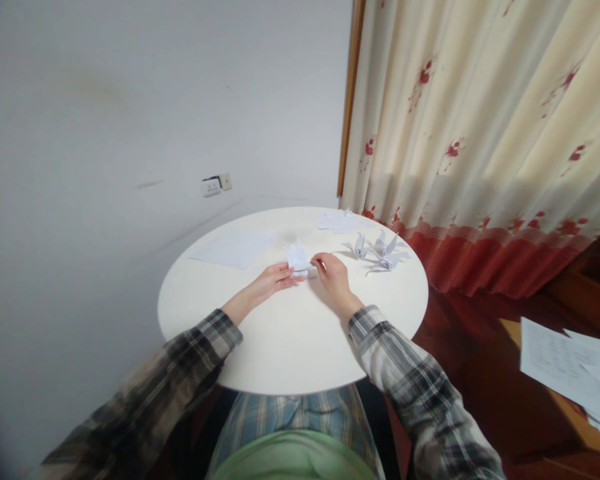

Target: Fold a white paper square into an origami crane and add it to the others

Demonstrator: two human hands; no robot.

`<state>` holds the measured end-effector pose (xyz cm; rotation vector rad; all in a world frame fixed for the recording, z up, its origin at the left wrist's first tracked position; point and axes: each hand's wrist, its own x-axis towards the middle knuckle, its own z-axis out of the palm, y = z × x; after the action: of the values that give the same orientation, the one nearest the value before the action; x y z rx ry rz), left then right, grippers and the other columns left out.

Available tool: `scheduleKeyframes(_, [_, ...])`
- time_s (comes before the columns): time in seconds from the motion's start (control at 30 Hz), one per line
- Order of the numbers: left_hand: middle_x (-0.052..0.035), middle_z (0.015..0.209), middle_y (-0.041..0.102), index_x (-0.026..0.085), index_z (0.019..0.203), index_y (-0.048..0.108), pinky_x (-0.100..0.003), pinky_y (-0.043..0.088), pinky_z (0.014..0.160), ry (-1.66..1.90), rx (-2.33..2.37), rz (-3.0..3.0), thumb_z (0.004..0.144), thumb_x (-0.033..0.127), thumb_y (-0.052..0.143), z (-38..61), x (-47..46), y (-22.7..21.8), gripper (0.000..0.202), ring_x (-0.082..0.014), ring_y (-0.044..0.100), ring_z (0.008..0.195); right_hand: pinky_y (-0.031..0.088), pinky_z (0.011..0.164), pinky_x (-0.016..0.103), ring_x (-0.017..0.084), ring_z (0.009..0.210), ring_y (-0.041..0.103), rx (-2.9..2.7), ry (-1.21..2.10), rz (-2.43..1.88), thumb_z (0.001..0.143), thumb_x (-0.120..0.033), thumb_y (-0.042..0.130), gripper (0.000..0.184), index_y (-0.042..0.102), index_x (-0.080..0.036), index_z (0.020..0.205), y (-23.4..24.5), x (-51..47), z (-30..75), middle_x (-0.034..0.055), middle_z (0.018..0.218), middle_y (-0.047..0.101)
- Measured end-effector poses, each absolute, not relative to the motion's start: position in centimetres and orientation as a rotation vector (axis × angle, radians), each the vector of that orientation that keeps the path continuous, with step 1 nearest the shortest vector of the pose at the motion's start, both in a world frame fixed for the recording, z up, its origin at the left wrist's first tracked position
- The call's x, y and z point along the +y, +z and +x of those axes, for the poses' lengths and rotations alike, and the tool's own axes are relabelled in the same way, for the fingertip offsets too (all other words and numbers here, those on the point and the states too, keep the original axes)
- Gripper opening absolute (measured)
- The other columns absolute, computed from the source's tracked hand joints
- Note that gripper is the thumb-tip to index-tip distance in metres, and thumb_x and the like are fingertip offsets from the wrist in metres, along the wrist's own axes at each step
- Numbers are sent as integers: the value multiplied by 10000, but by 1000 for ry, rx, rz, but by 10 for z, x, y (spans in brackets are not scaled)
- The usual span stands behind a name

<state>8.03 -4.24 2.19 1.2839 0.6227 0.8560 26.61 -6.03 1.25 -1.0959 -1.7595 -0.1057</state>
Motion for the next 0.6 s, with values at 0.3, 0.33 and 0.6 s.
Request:
scheduleKeyframes(0.3, [-135, 1136, 592, 108, 999, 595, -262, 461, 831, 846, 623, 1317, 721, 222, 646, 80, -43, 21, 305, -157, 630, 871, 432, 703, 282, 167, 767, 564, -1736, -107, -1095, 845, -261, 425, 172, 580, -193, 817, 11, -59, 267, 46, 803, 632])
scheduleKeyframes(0.33, [-133, 1132, 594, 108, 996, 597, -267, 458, 839, 843, 626, 1315, 713, 224, 653, 80, -43, 21, 311, -157, 630, 872, 431, 704, 281, 166, 767, 563, -1735, -104, -1098, 845, -256, 424, 171, 580, -191, 819, 11, -59, 267, 46, 805, 632])
scheduleKeyframes(0.6, [-127, 1148, 586, 128, 1032, 591, -287, 415, 890, 804, 614, 1373, 679, 256, 686, 78, -45, 21, 387, -157, 604, 940, 429, 696, 284, 169, 755, 566, -1749, -58, -1156, 832, -240, 439, 156, 586, -188, 820, 13, -59, 269, 45, 805, 640])
